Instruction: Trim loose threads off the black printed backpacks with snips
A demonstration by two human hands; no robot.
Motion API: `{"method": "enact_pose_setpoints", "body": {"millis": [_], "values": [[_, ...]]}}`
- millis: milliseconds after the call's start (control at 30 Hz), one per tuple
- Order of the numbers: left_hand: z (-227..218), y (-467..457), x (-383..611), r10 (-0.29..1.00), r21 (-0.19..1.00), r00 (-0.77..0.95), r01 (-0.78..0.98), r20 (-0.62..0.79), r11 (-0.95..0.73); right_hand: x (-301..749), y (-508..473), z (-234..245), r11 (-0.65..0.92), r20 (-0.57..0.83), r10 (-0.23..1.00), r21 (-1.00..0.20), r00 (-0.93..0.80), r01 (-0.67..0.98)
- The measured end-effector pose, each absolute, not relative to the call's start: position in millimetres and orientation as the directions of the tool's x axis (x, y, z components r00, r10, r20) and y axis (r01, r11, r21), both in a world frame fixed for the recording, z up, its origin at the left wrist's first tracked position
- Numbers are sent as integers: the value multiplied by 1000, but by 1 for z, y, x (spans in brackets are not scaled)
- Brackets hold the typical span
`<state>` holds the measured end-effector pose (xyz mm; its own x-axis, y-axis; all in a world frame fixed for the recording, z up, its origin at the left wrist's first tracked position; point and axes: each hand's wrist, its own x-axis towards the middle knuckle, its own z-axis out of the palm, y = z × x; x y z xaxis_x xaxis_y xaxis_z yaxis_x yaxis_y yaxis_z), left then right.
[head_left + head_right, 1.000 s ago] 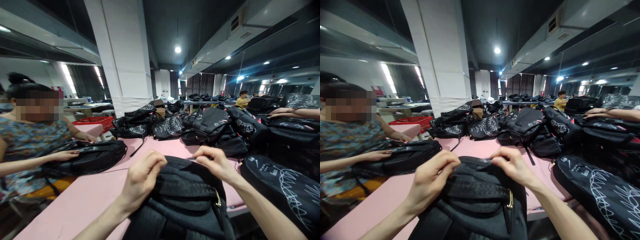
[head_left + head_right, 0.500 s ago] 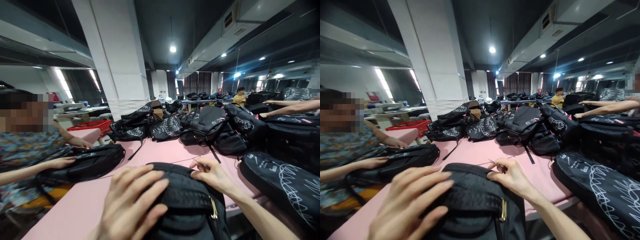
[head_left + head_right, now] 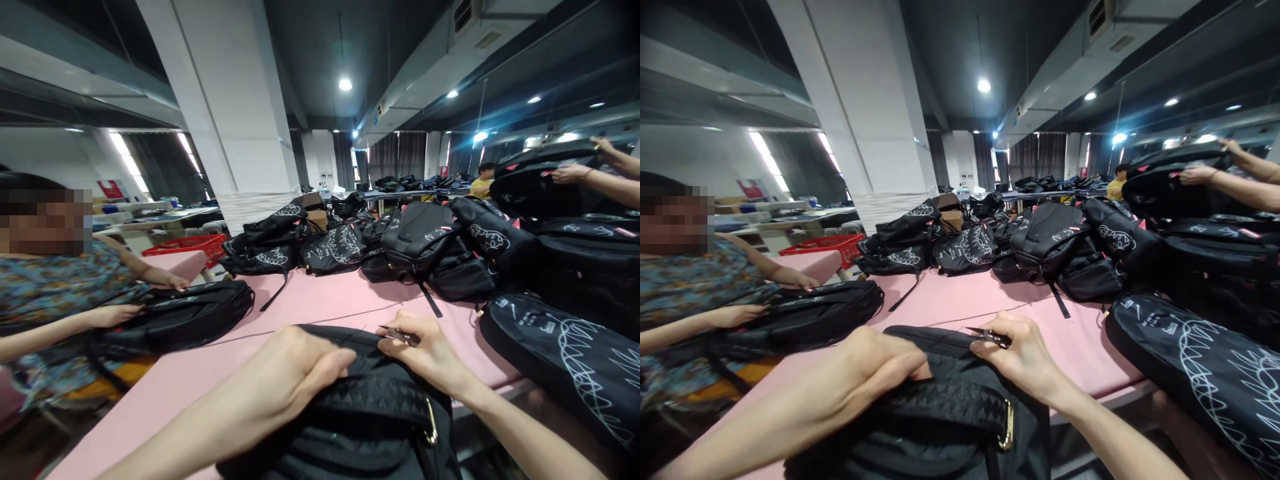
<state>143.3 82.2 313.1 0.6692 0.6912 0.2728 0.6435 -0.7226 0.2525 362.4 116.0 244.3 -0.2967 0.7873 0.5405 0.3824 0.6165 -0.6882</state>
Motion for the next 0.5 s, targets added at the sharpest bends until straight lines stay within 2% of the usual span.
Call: {"method": "enact_pose_setpoints", "body": {"millis": [67, 100, 200, 333, 500], "values": [[319, 92, 149, 694, 270, 677, 640, 245, -719, 362, 118, 243, 597, 532, 803, -710, -270, 374], [321, 97, 152, 674, 233, 697, 632, 245, -739, 361, 120, 242, 587, 528, 809, -721, -257, 369], [327, 100, 165, 606, -2, 776, 616, 175, -788, 361, 123, 242, 557, 503, 830, -750, -239, 356], [330, 91, 177, 580, -308, 814, 564, 46, -766, 361, 124, 242, 544, 494, 839, -762, -227, 352], [325, 88, 177, 434, -540, 899, 395, 60, -743, 359, 125, 240, 557, 512, 830, -745, -219, 367]]}}
